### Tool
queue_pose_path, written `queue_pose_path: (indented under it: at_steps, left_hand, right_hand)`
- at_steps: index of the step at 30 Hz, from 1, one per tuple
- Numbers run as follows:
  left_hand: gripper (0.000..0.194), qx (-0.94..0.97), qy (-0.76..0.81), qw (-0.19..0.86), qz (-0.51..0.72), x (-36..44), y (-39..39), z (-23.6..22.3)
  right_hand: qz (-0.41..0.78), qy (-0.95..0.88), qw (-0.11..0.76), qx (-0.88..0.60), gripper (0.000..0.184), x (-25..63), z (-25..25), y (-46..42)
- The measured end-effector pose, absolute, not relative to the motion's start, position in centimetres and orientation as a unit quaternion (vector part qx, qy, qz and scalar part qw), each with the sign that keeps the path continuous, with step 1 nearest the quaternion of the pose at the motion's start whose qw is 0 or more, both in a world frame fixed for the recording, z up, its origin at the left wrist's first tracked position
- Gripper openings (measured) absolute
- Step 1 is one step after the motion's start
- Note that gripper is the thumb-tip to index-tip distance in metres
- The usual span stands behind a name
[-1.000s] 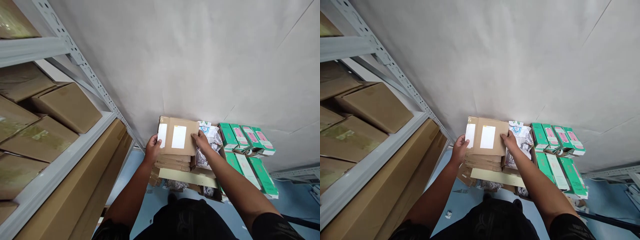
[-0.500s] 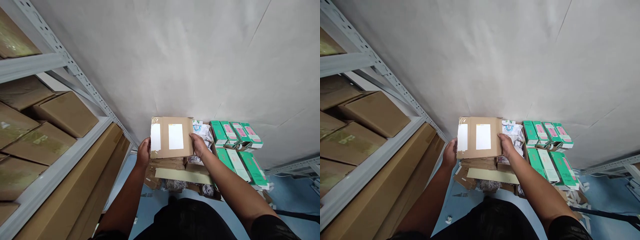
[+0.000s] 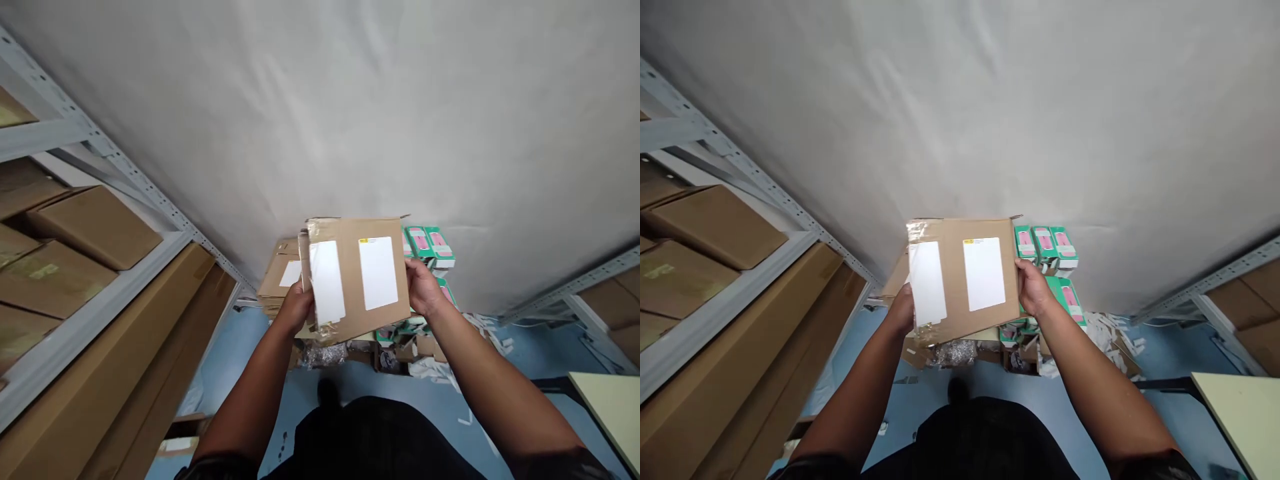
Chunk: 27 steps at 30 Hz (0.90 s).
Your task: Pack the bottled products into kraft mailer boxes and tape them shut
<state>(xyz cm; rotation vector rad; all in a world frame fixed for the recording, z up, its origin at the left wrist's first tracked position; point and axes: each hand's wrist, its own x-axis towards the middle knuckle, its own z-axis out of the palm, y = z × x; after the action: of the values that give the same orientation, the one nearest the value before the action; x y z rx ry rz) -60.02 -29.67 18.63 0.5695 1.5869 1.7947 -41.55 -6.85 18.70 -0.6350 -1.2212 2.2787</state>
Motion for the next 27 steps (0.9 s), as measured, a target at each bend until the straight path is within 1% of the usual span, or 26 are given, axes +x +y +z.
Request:
queue_pose_path:
  at_steps: [3,5,9,13,15,17,19,22,24,25,27]
  left_hand:
    - [0.057,0.275,0.609,0.327,0.668,-56.1,-26.7,19.9]
    - [0.054,0.299,0.607,0.326,0.661,-54.0,-24.3,20.8]
    - [0.046,0.369,0.576,0.367,0.631,-50.6,-18.1,21.6]
    - [0.037,0.445,0.551,0.408,0.576,-47.0,-11.4,20.6]
    - [0.033,0.481,0.537,0.414,0.556,-44.7,-8.4,19.7]
    - [0.031,0.503,0.517,0.432,0.541,-42.1,-5.9,18.7]
    - [0.029,0.511,0.501,0.454,0.530,-38.9,-3.9,17.8]
    - [0.026,0.537,0.485,0.469,0.507,-33.5,-1.8,16.7]
    - [0.027,0.564,0.484,0.469,0.477,-29.5,-0.8,16.0]
    - [0.026,0.578,0.488,0.468,0.458,-27.5,-0.4,15.7]
    - [0.025,0.603,0.493,0.466,0.419,-23.2,0.5,15.0]
  right_hand:
    - [0.771,-0.484,0.293,-0.292,0.038,-35.2,17.9,-3.5]
    - [0.717,-0.512,0.313,-0.355,0.037,-31.2,17.0,-1.6]
    - [0.613,-0.523,0.351,-0.477,0.050,-24.9,14.7,0.0]
    - [0.439,-0.587,0.413,-0.540,0.056,-20.5,13.3,-2.2]
    - [0.333,-0.633,0.425,-0.554,0.058,-18.7,13.2,-4.3]
    - [0.253,-0.664,0.420,-0.565,0.059,-17.3,13.4,-6.8]
    - [0.232,-0.673,0.401,-0.577,0.064,-16.1,13.6,-9.3]
    - [0.252,-0.656,0.367,-0.609,0.078,-14.4,13.5,-12.2]
    - [0.254,-0.634,0.363,-0.634,0.083,-12.9,13.2,-13.1]
    - [0.251,-0.620,0.368,-0.646,0.082,-11.8,12.9,-13.3]
    - [0.244,-0.581,0.384,-0.674,0.069,-8.9,12.4,-13.1]
